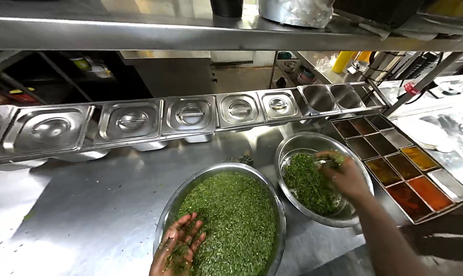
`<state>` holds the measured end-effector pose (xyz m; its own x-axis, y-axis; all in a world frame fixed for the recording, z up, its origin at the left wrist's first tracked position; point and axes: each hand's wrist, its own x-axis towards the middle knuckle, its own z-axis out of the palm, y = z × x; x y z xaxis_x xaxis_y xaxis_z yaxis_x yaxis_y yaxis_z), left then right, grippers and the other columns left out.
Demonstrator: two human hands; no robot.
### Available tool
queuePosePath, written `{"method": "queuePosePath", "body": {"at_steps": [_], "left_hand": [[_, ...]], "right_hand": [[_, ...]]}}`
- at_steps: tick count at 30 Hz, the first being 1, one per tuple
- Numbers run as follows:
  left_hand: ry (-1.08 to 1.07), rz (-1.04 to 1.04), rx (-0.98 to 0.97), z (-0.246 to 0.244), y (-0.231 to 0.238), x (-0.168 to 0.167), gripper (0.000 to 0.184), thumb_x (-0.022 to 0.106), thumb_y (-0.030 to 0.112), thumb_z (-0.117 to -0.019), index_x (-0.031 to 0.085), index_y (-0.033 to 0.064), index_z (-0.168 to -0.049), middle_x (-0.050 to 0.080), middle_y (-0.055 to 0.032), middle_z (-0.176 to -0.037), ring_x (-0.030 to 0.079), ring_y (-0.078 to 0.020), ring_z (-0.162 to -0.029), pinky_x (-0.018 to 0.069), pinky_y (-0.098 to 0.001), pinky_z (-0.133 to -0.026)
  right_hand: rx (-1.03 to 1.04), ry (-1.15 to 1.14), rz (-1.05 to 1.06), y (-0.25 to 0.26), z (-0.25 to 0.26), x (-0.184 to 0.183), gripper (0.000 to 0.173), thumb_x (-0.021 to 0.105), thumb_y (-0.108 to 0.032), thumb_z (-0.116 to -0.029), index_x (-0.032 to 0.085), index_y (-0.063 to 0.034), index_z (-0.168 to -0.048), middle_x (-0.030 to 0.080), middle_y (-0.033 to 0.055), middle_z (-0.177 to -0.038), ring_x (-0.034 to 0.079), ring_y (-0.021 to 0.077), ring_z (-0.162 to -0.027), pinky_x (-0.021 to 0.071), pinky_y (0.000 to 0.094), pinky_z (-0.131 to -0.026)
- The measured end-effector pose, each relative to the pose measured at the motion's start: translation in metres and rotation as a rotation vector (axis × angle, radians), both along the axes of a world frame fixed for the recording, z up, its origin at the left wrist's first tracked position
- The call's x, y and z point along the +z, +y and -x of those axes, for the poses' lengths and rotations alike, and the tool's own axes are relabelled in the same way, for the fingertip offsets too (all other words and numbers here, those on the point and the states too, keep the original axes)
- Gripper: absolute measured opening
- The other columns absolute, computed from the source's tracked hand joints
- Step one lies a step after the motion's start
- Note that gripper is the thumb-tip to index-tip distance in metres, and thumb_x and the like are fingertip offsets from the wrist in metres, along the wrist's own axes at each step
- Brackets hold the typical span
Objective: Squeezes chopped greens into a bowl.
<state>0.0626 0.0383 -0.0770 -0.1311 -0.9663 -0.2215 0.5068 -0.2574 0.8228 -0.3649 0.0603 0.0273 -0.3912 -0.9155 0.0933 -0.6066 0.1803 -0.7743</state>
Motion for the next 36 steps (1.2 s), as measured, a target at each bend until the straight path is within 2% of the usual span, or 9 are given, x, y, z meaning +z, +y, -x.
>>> {"method": "queuePosePath", "body": {"at_steps": [2,4,6,9,14,22,27,31,36], "left_hand": [[-0.238,0.12,-0.005,0.004,-0.002,0.002,0.035,0.046,0.029,-0.1041,0.057,0.0074,-0.13,0.065,-0.0088,-0.132,0.068,-0.023,-0.112,0.0611,-0.0402,-0.087],[-0.646,0.345,-0.061,0.005,-0.007,0.005,0.047,0.065,0.027,-0.0938,0.058,-0.0036,-0.129,0.058,-0.0158,-0.139,0.06,-0.0223,-0.125,0.0558,-0.0383,-0.097],[-1.121,0.521,-0.215,0.002,-0.014,0.012,0.07,0.081,0.045,-0.0805,0.062,0.0045,-0.135,0.045,-0.0256,-0.152,0.037,-0.0417,-0.145,0.0379,-0.0557,-0.115],[-1.54,0.456,-0.57,0.004,-0.022,0.025,0.118,0.093,0.058,-0.0588,0.042,0.0169,-0.157,0.015,-0.0347,-0.164,0.011,-0.065,-0.146,0.019,-0.0769,-0.115],[-1.784,0.246,-0.9,0.017,-0.036,0.02,0.144,0.098,0.056,-0.0515,0.014,0.0283,-0.166,0.001,-0.0245,-0.17,0.017,-0.0567,-0.149,0.0358,-0.0694,-0.111],[-1.667,0.133,-0.916,0.029,-0.046,0.013,0.118,0.093,0.026,-0.0681,0.023,0.0278,-0.163,0.021,-0.0283,-0.164,0.051,-0.0513,-0.131,0.051,-0.0643,-0.099],[-1.41,0.119,-0.805,0.029,-0.045,0.009,0.106,0.085,0.01,-0.0709,0.029,0.0134,-0.16,0.041,-0.0251,-0.155,0.048,-0.0419,-0.139,0.0432,-0.0604,-0.111],[-0.998,-0.005,-0.554,0.03,-0.036,0.012,0.095,0.077,-0.011,-0.0702,0.036,0.0067,-0.155,0.05,-0.0225,-0.148,0.055,-0.0316,-0.131,0.0508,-0.05,-0.105],[-0.38,-0.199,-0.171,0.05,-0.021,0.012,0.053,0.044,0.004,-0.0923,0.039,0.0036,-0.145,0.061,-0.0074,-0.116,0.065,-0.0112,-0.094,0.0572,-0.033,-0.077]], "right_hand": [[0.17,-0.162,0.02,-0.005,-0.051,-0.007,0.03,0.069,-0.005,-0.0931,0.068,-0.0087,-0.123,0.072,0.0073,-0.11,0.071,0.0193,-0.086,0.0631,0.0428,-0.076],[0.464,-0.111,-0.184,-0.013,-0.105,-0.021,0.041,0.072,-0.018,-0.0945,0.064,-0.0112,-0.134,0.068,0.0103,-0.126,0.068,0.0223,-0.111,0.0571,0.0446,-0.098],[0.718,0.157,-0.46,-0.023,-0.149,-0.036,0.068,0.075,-0.035,-0.0932,0.047,-0.0195,-0.154,0.046,0.0189,-0.155,0.041,0.0393,-0.145,0.0386,0.0612,-0.115],[0.762,0.317,-0.63,-0.034,-0.184,-0.062,0.098,0.083,-0.048,-0.0828,0.031,-0.022,-0.162,0.024,0.0276,-0.165,0.02,0.056,-0.15,0.0353,0.0755,-0.107],[0.807,0.268,-0.706,-0.037,-0.2,-0.079,0.111,0.089,-0.048,-0.0759,0.026,-0.0203,-0.164,0.021,0.0287,-0.165,0.021,0.0585,-0.148,0.0389,0.0788,-0.1],[0.789,0.064,-0.714,-0.039,-0.206,-0.092,0.102,0.088,-0.023,-0.0799,0.028,-0.0101,-0.161,0.028,0.0286,-0.161,0.05,0.0505,-0.132,0.0482,0.0669,-0.099],[0.692,-0.171,-0.694,-0.037,-0.221,-0.095,0.098,0.081,-0.007,-0.0823,0.024,-0.0067,-0.162,0.033,0.0299,-0.158,0.049,0.0482,-0.135,0.0463,0.0644,-0.105],[0.516,-0.636,-0.653,-0.035,-0.224,-0.097,0.092,0.073,0.003,-0.0839,0.026,-0.0143,-0.161,0.039,0.0259,-0.157,0.046,0.0415,-0.14,0.0445,0.0605,-0.109],[0.134,-1.126,-0.46,-0.034,-0.243,-0.09,0.053,0.056,-0.035,-0.1042,0.048,-0.0083,-0.149,0.048,0.0188,-0.152,0.044,0.0317,-0.141,0.0373,0.0561,-0.114]]}}
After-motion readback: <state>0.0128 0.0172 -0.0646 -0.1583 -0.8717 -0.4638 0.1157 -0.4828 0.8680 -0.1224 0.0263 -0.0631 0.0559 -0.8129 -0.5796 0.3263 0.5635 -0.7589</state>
